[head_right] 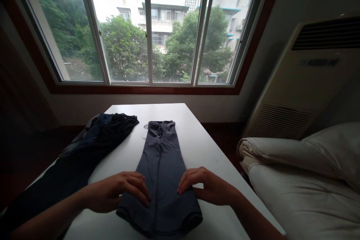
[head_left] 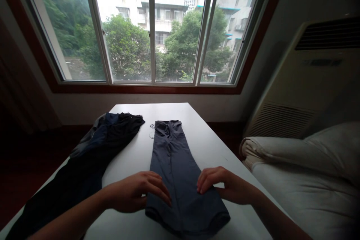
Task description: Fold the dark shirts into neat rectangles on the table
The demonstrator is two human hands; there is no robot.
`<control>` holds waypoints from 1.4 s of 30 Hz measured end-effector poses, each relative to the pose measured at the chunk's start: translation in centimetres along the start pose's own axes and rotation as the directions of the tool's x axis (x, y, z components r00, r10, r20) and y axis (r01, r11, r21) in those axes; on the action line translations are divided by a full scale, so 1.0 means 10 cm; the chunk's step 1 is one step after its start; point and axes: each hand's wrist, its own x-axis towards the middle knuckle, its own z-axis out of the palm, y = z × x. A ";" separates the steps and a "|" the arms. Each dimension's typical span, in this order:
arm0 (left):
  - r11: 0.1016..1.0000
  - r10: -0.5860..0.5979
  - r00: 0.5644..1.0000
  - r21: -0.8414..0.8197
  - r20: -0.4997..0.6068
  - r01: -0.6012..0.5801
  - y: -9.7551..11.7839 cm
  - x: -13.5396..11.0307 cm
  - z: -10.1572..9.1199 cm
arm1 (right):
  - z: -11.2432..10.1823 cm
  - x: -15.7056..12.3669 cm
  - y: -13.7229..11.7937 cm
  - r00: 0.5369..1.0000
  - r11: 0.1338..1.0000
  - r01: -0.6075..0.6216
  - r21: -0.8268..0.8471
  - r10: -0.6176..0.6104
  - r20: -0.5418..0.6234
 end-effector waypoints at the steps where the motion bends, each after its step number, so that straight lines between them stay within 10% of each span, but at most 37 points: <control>1: 1.000 0.025 1.000 -0.017 0.002 -0.025 0.08 0.01 -0.05 | -0.02 0.03 -0.10 0.999 1.000 0.015 -0.011 -0.014 0.037; 12: 0.979 0.161 0.969 -0.155 0.187 -0.133 0.88 0.15 -0.55 | -0.34 0.32 -1.19 0.936 0.958 0.245 -0.151 -0.193 0.294; 22: 0.975 0.201 0.979 -0.101 0.031 -0.197 0.81 0.17 -0.72 | -0.36 0.50 -1.20 0.977 0.942 0.194 -0.275 -0.160 0.141; 27: 0.997 0.068 0.990 -0.015 -0.126 -0.070 0.23 0.10 -0.96 | -0.59 0.60 -0.87 0.998 0.940 0.037 -0.340 -0.016 0.064; 30: 0.996 -0.077 0.941 0.026 -0.328 0.091 -0.23 0.07 -1.05 | -0.71 0.66 -0.55 0.998 0.923 -0.065 -0.378 0.070 -0.002; 36: 0.951 -0.308 0.863 -0.152 -0.400 0.269 -1.16 0.25 -1.08 | -0.80 0.98 0.42 0.938 0.790 -0.343 -0.507 0.310 -0.152; 39: 0.906 -0.422 0.777 -0.186 -0.467 0.381 -1.74 0.28 -0.94 | -0.79 1.12 0.97 0.881 0.695 -0.468 -0.546 0.417 -0.225; 42: 0.766 -0.558 0.616 -0.061 -0.556 0.640 -2.27 0.23 -0.72 | -0.73 1.14 1.39 0.735 0.420 -0.661 -0.622 0.527 -0.426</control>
